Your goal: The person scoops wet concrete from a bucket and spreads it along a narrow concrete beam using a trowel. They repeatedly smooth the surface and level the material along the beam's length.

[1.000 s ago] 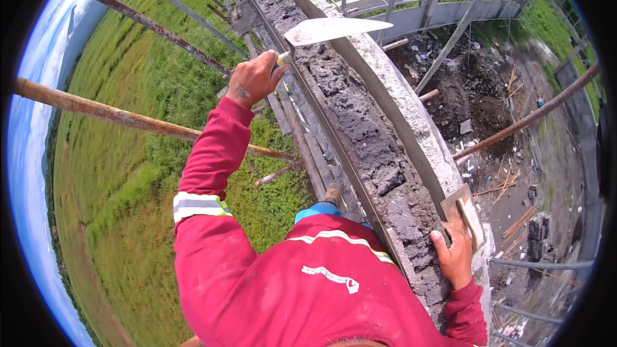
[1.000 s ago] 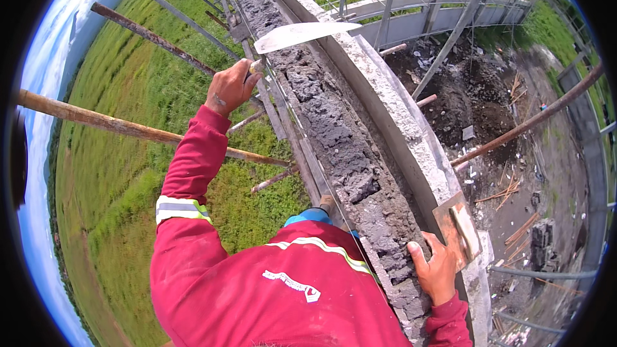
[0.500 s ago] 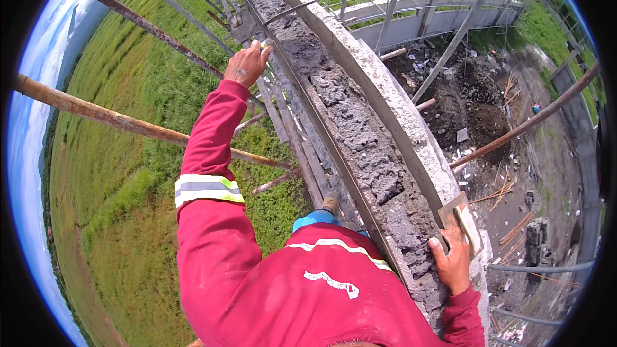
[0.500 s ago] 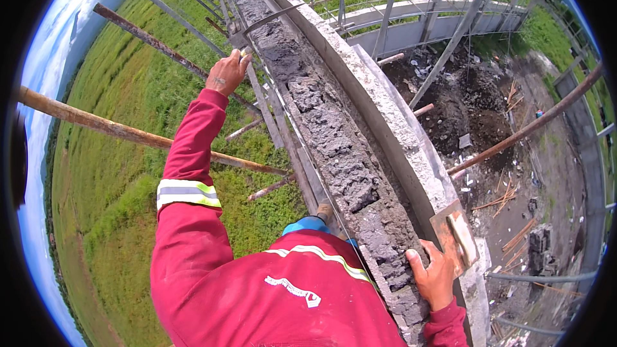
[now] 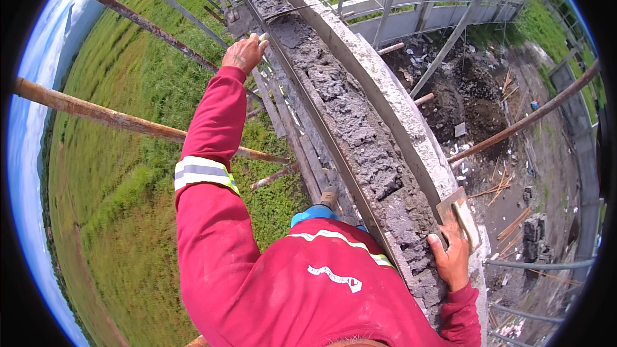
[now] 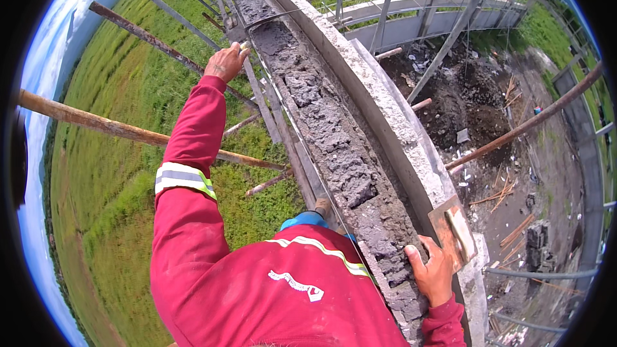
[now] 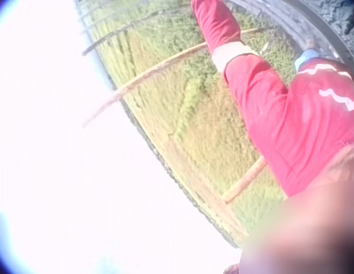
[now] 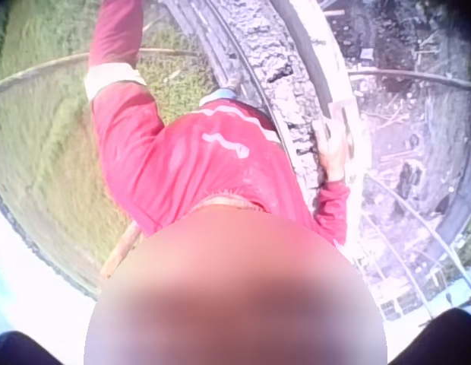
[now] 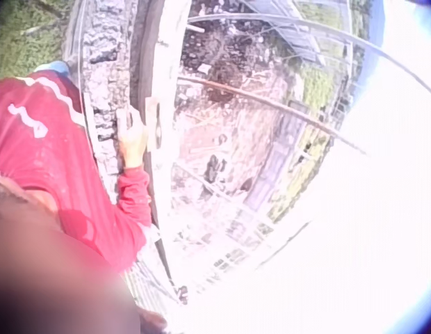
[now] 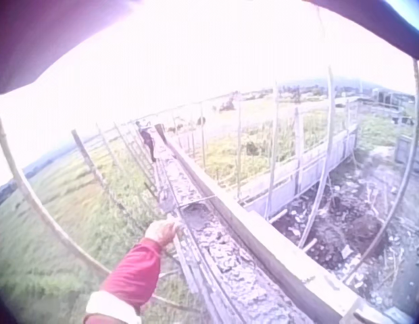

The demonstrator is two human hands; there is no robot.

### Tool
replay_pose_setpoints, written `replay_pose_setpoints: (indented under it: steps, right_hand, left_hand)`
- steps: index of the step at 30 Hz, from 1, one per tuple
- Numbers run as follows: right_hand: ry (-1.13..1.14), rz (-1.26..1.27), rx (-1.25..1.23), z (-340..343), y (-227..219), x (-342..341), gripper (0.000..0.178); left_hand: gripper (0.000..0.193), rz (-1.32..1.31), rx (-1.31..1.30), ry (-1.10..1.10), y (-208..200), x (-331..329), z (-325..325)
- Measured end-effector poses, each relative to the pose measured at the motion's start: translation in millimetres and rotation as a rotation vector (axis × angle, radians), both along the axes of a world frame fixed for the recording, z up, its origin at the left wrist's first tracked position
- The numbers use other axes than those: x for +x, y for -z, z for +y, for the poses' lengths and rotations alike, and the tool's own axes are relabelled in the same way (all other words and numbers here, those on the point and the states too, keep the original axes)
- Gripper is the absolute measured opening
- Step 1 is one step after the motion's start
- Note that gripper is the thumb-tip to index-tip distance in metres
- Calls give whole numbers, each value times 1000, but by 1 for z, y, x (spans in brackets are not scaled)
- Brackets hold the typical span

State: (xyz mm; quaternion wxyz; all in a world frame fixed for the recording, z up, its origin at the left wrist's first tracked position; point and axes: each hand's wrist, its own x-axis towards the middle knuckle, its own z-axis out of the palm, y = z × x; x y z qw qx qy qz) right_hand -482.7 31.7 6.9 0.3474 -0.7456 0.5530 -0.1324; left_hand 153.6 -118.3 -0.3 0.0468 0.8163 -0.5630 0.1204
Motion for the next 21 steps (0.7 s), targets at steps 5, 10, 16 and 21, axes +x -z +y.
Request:
replay_pose_setpoints:
  steps: [5, 10, 16, 21]
  right_hand:
    - [-135, 1, 60, -16, 1, -5, 56]
    - [-213, -337, 295, -70, 14, 36, 68]
    - [-320, -136, 233, -91, 35, 85, 79]
    - [-263, -254, 349, -92, 48, 85, 81]
  left_hand:
    - [52, 343, -683, -29, 23, -14, 14]
    - [44, 1270, -986, -101, 97, -75, 67]
    - [39, 1524, -905, -548, 232, -138, 160]
    - [32, 1608, -637, -865, 336, -192, 259]
